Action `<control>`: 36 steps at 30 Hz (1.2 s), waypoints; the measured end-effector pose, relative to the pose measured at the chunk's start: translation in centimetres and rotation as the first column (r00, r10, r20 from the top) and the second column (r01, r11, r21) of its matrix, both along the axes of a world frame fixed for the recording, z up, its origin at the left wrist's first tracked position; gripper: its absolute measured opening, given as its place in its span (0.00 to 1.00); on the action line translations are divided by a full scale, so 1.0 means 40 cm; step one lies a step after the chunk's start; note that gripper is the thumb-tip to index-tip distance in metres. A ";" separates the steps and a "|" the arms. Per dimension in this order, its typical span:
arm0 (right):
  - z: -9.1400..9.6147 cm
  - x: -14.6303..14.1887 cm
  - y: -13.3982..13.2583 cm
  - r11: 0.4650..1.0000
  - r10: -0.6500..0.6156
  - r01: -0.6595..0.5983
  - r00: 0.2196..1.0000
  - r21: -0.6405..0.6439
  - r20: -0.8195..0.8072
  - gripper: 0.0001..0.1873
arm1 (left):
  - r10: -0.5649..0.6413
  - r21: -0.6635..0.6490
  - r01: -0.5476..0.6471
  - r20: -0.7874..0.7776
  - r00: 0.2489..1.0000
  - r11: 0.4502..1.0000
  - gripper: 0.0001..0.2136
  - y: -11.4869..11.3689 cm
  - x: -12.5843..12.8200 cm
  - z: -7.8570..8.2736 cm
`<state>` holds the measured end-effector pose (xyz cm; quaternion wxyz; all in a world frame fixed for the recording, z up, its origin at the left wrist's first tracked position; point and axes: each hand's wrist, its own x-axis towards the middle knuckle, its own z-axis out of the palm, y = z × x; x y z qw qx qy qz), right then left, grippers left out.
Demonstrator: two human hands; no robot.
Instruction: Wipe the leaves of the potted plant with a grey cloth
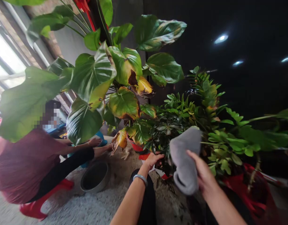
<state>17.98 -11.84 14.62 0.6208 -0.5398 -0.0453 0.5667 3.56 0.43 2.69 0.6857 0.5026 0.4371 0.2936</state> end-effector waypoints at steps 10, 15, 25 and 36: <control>0.052 0.073 -0.068 0.991 -0.126 0.106 0.938 0.079 0.322 0.19 | 0.001 -0.003 -0.001 0.008 1.000 1.000 0.13 0.003 -0.007 -0.001; 0.052 0.051 0.040 0.985 -0.125 0.111 0.986 0.128 0.109 0.07 | 0.005 -0.031 -0.005 0.003 1.000 1.000 0.14 -0.004 0.001 0.003; -0.008 0.057 -0.103 0.996 0.066 -0.052 0.973 -0.069 0.222 0.22 | -0.004 0.002 0.004 -0.021 1.000 1.000 0.15 0.004 -0.009 -0.023; -0.126 -0.037 -0.106 0.982 0.163 -0.152 0.982 -0.113 0.093 0.11 | 0.014 0.022 -0.015 0.039 0.999 1.000 0.15 -0.004 -0.008 -0.005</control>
